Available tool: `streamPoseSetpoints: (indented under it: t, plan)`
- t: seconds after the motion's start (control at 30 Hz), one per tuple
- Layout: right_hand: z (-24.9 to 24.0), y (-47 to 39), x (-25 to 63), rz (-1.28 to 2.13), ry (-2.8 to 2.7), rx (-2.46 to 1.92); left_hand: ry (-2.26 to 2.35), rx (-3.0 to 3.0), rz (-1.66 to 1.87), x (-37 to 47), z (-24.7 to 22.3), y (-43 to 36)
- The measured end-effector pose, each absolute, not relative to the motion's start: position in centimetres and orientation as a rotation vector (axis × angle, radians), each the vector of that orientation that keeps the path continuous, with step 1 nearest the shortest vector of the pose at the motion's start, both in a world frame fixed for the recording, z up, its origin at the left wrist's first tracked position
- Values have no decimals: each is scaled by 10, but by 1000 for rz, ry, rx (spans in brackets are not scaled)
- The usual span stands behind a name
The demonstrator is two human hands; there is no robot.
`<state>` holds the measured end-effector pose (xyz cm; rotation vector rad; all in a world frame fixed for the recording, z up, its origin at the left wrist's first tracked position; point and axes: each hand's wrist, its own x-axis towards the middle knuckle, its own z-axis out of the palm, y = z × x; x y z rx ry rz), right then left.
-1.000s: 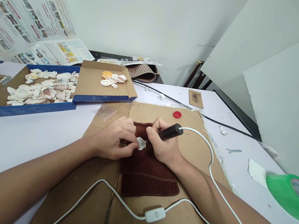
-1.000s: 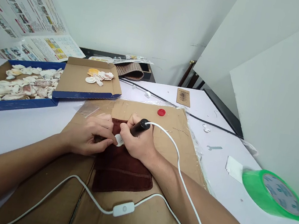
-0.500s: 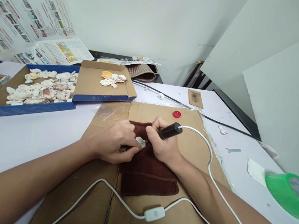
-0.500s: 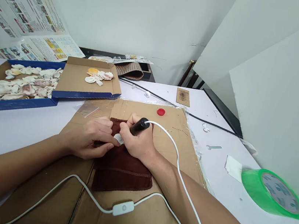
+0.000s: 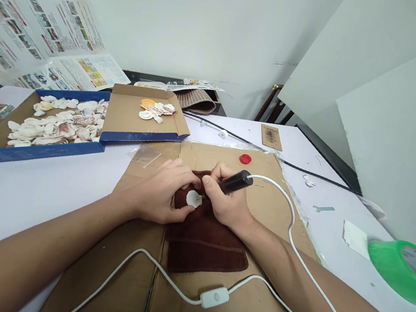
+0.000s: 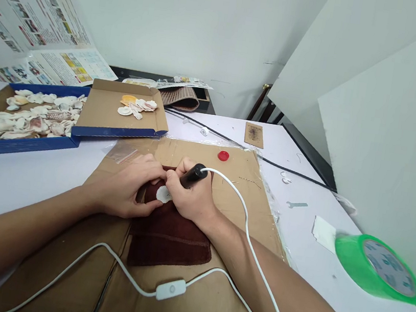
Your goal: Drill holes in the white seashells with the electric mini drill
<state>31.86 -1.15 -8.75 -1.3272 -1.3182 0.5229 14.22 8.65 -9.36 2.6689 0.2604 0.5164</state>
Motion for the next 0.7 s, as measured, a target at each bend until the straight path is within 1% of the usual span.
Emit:
streamPoseSetpoints:
  t: [0.2,0.37,0.7]
  plan:
    - [-90,-11,319,549,-1280,-1292,317,2699,498,142,-99,87]
    - [-91,-9,322,467,-1178,-1229,254,2678,527,141,-101,89]
    - [-92,-9,321,456,-1240,-1257,260,2675,496,141,-100,88]
